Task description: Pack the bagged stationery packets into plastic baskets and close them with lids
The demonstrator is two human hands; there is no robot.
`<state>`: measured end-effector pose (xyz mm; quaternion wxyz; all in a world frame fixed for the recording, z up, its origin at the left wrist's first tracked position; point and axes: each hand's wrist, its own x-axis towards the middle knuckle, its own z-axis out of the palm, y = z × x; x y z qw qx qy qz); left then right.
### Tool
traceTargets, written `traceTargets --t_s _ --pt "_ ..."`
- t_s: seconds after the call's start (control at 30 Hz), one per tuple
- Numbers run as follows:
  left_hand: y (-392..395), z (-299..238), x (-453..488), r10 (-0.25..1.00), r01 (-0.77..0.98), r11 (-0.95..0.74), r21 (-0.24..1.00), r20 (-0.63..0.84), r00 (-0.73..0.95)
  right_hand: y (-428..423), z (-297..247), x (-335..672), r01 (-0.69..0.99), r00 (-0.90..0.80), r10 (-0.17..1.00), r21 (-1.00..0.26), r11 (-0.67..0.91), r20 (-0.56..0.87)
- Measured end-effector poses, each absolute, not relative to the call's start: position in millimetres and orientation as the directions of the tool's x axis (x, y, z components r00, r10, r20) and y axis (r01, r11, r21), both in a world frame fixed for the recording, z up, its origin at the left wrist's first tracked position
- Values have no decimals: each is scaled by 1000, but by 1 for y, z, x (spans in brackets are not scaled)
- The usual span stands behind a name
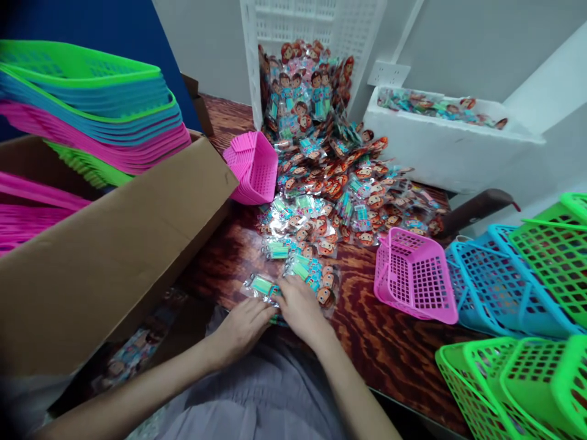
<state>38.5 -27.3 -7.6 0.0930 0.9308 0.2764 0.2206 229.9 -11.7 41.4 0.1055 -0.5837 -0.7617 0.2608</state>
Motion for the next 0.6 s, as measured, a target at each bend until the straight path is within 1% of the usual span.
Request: traceTargets --t_s 0.03,0.1,0.17,0.27,0.4,0.47,0.53,0.6 --pt "-27 -9 37 566 484 -823 296 361 741 -5 39 222 875 -304 944 -431 223 -128" --pt "-26 -12 35 571 499 -820 278 356 740 6 37 209 917 -335 926 -286 278 -173" --pt "-23 -12 31 560 493 -827 269 327 761 11 38 202 935 -330 912 -219 280 -245" --pt "-21 -8 27 545 475 -833 284 271 793 10 39 201 944 -311 908 -201 261 -280" --pt "-23 -5 26 570 503 -810 301 210 794 0 36 198 952 -291 931 -167 258 -220" --pt "-24 -5 27 566 496 -812 306 210 797 -5 35 196 949 -298 935 -162 269 -193" --pt "-23 -5 26 549 470 -825 314 247 798 -9 38 198 930 -339 925 -210 302 -171" --pt "-20 -5 23 535 447 -835 321 283 796 -12 41 209 902 -356 917 -323 287 -179"
